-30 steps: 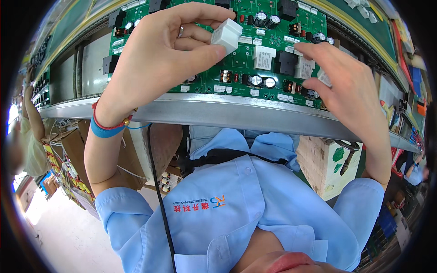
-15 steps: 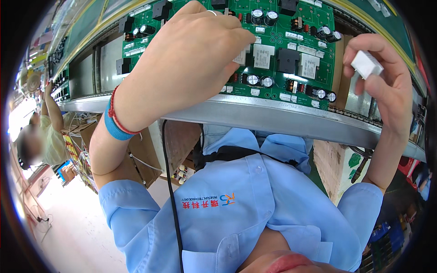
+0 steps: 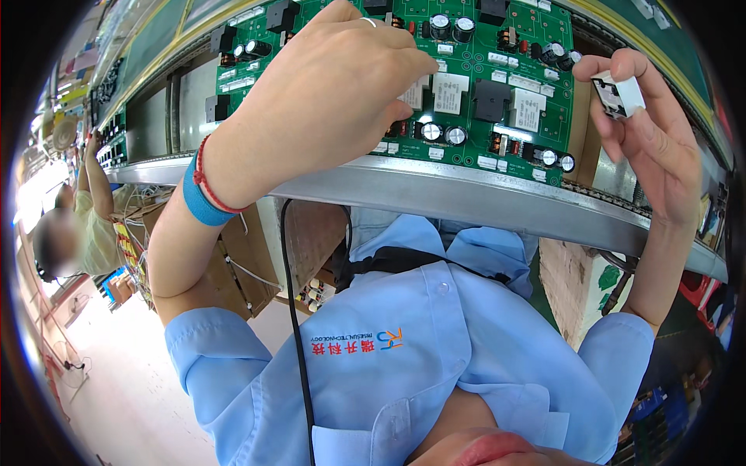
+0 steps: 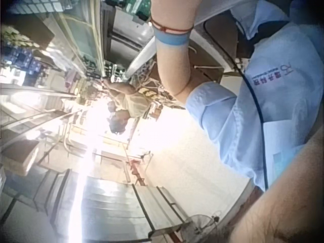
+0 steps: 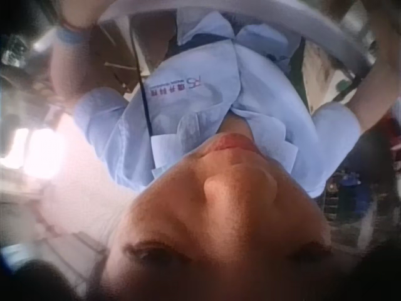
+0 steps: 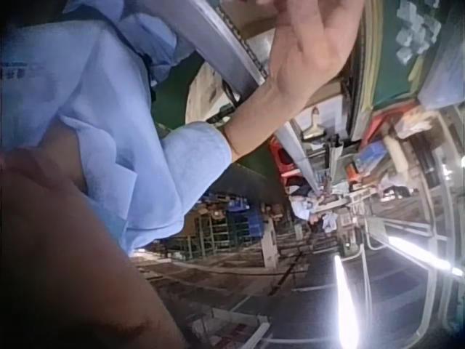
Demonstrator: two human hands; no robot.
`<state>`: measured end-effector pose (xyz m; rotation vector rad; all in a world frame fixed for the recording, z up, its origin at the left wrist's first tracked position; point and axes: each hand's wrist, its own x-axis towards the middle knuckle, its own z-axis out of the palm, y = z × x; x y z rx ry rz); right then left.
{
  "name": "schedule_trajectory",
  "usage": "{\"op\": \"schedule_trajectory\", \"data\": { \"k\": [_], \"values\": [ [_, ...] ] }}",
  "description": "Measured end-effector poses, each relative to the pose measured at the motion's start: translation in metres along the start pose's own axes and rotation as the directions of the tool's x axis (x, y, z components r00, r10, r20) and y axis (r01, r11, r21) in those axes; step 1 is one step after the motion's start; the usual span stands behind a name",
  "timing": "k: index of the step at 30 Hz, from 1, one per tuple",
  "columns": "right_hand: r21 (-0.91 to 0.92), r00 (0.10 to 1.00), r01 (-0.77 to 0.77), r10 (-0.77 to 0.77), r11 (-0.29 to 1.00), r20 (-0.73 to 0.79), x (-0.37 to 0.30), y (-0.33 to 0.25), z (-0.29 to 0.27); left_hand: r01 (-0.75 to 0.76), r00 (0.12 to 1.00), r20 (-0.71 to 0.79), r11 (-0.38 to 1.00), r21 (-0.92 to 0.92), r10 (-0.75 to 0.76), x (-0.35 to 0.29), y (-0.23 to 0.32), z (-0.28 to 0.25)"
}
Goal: Manually install white plastic components onto PCB boards on an assembly line.
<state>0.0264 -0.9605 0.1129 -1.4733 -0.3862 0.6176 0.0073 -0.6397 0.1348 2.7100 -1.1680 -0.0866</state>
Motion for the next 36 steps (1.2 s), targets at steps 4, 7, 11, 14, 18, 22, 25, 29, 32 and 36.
{"op": "schedule_trajectory", "data": {
  "k": [4, 7, 11, 14, 18, 22, 25, 29, 32, 36],
  "values": [
    [-0.054, 0.999, 0.032, -0.032, 0.998, 0.01, -0.001, 0.005, 0.002, -0.023, 0.998, 0.053, 0.996, 0.081, 0.019, 0.001, 0.001, -0.003],
    [-0.198, 0.999, -0.009, 0.002, 0.98, -0.034, -0.007, 0.002, 0.004, -0.069, 0.997, 0.034, 0.994, 0.085, 0.066, 0.004, -0.001, -0.002],
    [-0.684, 0.977, 0.098, -0.2, 0.723, -0.071, -0.003, -0.001, 0.019, -0.07, 0.996, 0.063, 0.996, 0.055, 0.066, 0.002, -0.007, -0.004],
    [-0.876, 0.965, 0.152, -0.259, 0.458, 0.032, -0.003, -0.004, 0.025, -0.075, 0.996, 0.051, 0.991, 0.111, 0.07, 0.002, -0.002, -0.002],
    [-0.838, 0.949, 0.165, -0.315, 0.52, -0.009, -0.002, 0.0, 0.037, -0.022, 0.999, 0.046, 0.999, 0.05, 0.02, 0.004, -0.006, -0.001],
    [-0.9, 0.947, 0.191, -0.316, 0.391, 0.064, 0.001, 0.0, 0.038, -0.006, 1.0, 0.031, 0.994, 0.107, 0.003, 0.002, 0.004, -0.002],
    [-0.939, 0.948, 0.203, -0.297, 0.278, 0.117, 0.002, -0.003, 0.041, -0.015, 1.0, 0.015, 1.0, -0.005, 0.015, -0.002, -0.007, 0.0],
    [-0.962, 0.945, 0.223, -0.278, 0.157, 0.174, 0.004, -0.008, 0.043, -0.053, 0.998, -0.022, 0.998, 0.02, 0.053, -0.001, -0.007, 0.003],
    [-0.961, 0.947, 0.235, -0.255, 0.146, 0.193, 0.006, -0.008, 0.042, -0.084, 0.996, -0.027, 0.995, 0.055, 0.085, -0.002, -0.009, 0.005],
    [-0.944, 0.954, 0.26, -0.202, 0.201, 0.22, 0.007, -0.013, 0.04, -0.084, 0.991, -0.106, 0.995, -0.054, 0.077, -0.005, -0.019, 0.013]
  ]
}}
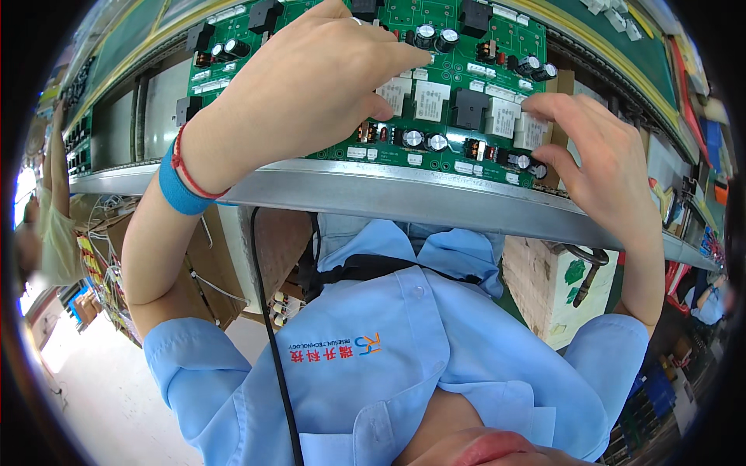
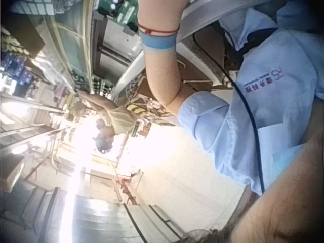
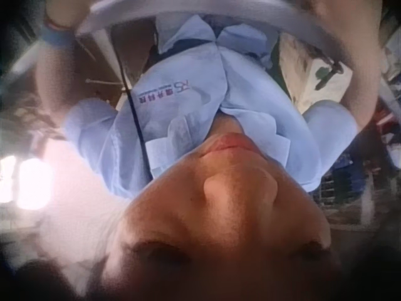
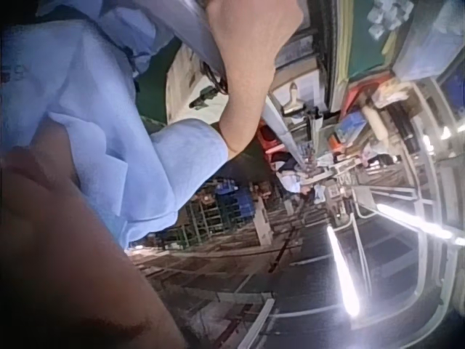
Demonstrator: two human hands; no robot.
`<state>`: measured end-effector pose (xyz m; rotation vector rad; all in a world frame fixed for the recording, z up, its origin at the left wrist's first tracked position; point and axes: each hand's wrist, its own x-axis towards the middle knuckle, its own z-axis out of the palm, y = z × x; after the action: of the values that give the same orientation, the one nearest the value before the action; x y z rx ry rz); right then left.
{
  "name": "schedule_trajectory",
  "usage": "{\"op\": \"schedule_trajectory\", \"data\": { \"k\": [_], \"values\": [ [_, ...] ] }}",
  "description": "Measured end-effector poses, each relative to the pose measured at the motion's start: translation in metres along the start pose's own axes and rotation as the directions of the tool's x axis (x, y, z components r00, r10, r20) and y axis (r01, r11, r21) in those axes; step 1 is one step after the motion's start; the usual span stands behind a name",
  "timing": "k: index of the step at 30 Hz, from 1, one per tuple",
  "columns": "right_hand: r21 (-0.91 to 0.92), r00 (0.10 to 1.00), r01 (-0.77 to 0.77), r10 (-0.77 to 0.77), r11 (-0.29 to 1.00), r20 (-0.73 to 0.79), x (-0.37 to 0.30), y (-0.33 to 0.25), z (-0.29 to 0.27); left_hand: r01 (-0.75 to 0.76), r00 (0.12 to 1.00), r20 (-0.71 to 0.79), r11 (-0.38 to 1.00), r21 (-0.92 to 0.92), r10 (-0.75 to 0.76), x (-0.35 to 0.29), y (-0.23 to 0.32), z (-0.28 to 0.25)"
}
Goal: Manually install white plastic components onto PCB boards on an assembly line.
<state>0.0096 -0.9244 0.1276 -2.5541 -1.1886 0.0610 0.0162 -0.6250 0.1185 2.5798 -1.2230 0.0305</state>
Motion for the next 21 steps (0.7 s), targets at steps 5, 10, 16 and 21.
{"op": "schedule_trajectory", "data": {
  "k": [5, 10, 16, 21],
  "values": [
    [-0.022, 1.0, -0.012, 0.011, 1.0, -0.027, 0.001, 0.0, 0.0, 0.028, 0.999, 0.043, 0.996, -0.087, -0.024, 0.0, -0.002, -0.01],
    [0.005, 1.0, -0.007, 0.007, 1.0, 0.007, 0.001, 0.0, 0.0, 0.206, 0.978, -0.003, 0.959, -0.197, -0.21, -0.004, -0.016, -0.033],
    [-0.029, 1.0, -0.011, 0.012, 1.0, 0.02, 0.002, 0.0, -0.004, 0.554, 0.738, -0.159, 0.723, -0.413, -0.656, -0.007, 0.004, -0.072],
    [-0.066, 1.0, -0.024, 0.022, 0.998, -0.021, -0.001, 0.005, 0.002, 0.445, 0.604, -0.18, 0.516, -0.732, -0.777, -0.032, -0.009, -0.071]
  ]
}}
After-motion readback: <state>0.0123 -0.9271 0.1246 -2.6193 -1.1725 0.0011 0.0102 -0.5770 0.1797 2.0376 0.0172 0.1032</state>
